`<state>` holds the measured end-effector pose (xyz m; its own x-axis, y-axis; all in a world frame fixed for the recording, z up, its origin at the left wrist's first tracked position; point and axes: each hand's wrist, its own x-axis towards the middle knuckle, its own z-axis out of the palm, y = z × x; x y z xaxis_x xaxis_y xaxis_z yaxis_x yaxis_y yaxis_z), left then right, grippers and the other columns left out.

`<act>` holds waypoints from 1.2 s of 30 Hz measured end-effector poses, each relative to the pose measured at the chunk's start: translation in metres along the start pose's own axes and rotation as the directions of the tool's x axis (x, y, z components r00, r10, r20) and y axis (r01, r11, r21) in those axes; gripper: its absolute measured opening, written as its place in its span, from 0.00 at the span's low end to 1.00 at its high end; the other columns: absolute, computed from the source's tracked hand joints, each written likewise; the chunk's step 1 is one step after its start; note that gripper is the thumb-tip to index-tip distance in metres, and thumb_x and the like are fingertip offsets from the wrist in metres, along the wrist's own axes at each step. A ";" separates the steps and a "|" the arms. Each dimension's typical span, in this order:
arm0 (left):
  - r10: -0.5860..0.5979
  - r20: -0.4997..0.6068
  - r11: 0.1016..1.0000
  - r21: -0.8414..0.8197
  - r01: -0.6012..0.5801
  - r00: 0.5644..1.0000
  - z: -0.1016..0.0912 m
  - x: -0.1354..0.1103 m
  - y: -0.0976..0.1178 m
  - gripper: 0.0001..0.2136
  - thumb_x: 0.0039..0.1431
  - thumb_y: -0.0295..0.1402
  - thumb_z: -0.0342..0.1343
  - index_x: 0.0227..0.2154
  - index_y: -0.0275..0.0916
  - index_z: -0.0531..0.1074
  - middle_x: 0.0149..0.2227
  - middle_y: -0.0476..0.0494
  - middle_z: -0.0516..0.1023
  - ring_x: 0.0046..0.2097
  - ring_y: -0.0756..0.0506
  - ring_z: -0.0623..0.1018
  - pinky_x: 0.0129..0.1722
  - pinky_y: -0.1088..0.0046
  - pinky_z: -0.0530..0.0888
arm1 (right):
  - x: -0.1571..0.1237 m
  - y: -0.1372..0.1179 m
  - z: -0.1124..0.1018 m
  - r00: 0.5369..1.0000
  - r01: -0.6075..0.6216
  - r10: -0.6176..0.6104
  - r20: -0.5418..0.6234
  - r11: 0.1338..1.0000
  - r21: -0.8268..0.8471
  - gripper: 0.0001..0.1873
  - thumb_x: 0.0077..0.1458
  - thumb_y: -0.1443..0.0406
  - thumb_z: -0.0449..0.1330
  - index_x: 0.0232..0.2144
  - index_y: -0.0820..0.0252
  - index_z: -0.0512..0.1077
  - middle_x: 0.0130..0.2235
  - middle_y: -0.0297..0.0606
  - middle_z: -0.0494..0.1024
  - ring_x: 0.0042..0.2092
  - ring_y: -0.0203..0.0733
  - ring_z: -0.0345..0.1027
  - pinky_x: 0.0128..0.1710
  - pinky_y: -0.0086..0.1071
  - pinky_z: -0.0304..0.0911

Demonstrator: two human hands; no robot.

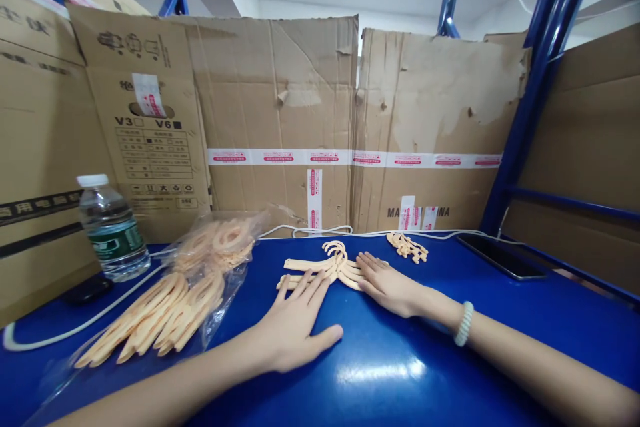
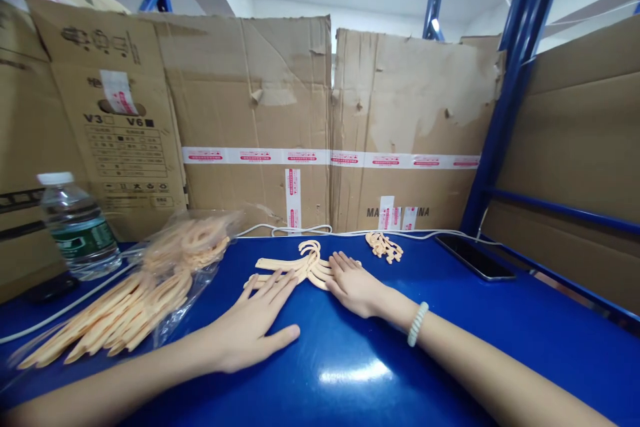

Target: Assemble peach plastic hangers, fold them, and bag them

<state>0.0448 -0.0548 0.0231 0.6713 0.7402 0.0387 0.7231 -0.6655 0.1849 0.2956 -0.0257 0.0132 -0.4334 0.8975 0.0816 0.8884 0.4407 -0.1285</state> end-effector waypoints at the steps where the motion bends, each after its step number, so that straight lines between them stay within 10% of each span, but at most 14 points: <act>1: -0.012 0.004 1.000 0.003 0.012 1.000 -0.001 0.005 -0.003 0.37 0.63 0.55 0.40 0.67 0.37 0.43 0.69 0.37 0.43 0.69 0.33 0.42 0.62 0.38 0.42 | 0.007 0.003 0.001 1.000 0.006 -0.006 -0.008 1.000 -0.005 0.34 0.66 0.55 0.40 0.64 0.78 0.52 0.66 0.61 0.50 0.68 0.57 0.41 0.65 0.52 0.44; 17: -0.014 -0.093 1.000 0.020 0.015 0.996 -0.006 0.008 -0.010 0.34 0.64 0.50 0.42 0.67 0.34 0.47 0.69 0.36 0.45 0.69 0.36 0.45 0.65 0.45 0.47 | 0.009 0.001 -0.008 0.956 0.110 -0.116 -0.270 0.993 -0.038 0.21 0.65 0.66 0.44 0.55 0.69 0.66 0.58 0.56 0.67 0.61 0.53 0.57 0.59 0.48 0.55; 23: 0.110 -0.135 0.994 0.037 -0.106 0.985 -0.003 -0.012 -0.005 0.22 0.64 0.41 0.48 0.58 0.38 0.66 0.63 0.37 0.65 0.64 0.35 0.62 0.63 0.49 0.58 | -0.024 -0.029 -0.011 0.915 0.361 -0.353 -0.194 0.932 0.006 0.12 0.62 0.69 0.49 0.43 0.62 0.71 0.41 0.44 0.73 0.40 0.43 0.67 0.42 0.36 0.66; 36: 0.144 -0.316 0.989 0.023 -0.144 0.938 0.011 -0.011 -0.024 0.16 0.62 0.33 0.50 0.53 0.42 0.70 0.56 0.42 0.74 0.57 0.38 0.72 0.57 0.55 0.70 | -0.028 -0.026 -0.014 0.955 0.292 -0.265 -0.135 0.923 0.250 0.14 0.62 0.68 0.50 0.49 0.57 0.69 0.45 0.43 0.70 0.46 0.43 0.65 0.49 0.37 0.64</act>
<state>0.0216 -0.0479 0.0076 0.6819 0.6290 0.3734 0.6228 -0.7670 0.1545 0.2869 -0.0621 0.0278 -0.6286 0.7379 0.2457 0.6559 0.6727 -0.3423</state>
